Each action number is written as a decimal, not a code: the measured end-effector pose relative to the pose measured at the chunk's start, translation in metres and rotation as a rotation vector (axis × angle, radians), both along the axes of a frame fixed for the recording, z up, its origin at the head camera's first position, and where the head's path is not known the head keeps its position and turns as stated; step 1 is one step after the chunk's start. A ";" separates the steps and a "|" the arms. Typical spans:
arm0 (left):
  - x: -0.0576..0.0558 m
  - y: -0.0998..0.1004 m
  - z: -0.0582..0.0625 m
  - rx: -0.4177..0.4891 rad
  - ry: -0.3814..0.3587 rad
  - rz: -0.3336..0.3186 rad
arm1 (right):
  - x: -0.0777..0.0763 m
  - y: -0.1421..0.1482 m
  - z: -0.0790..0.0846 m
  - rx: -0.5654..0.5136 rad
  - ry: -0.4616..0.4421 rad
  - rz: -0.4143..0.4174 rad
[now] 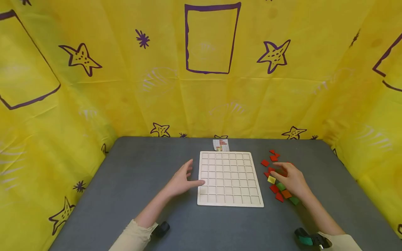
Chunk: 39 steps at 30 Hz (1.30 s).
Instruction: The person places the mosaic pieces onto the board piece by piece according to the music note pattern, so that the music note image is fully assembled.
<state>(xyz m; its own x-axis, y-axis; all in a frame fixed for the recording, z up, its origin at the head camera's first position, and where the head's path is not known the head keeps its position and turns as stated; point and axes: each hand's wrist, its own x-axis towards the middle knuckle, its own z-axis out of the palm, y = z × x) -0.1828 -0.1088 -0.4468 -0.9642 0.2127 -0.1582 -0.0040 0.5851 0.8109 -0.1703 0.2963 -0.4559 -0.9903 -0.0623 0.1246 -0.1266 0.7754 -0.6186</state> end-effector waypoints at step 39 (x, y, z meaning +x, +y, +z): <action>0.014 0.001 -0.025 -0.227 0.084 -0.364 | -0.045 -0.034 -0.014 -0.169 0.031 0.000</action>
<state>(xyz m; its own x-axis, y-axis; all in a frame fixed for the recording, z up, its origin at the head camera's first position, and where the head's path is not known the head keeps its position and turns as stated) -0.1688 -0.1076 -0.4715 -0.8442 0.5103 -0.1643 0.2962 0.6994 0.6505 -0.2157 0.2623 -0.4696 -0.9858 -0.0379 0.1636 -0.1476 0.6610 -0.7358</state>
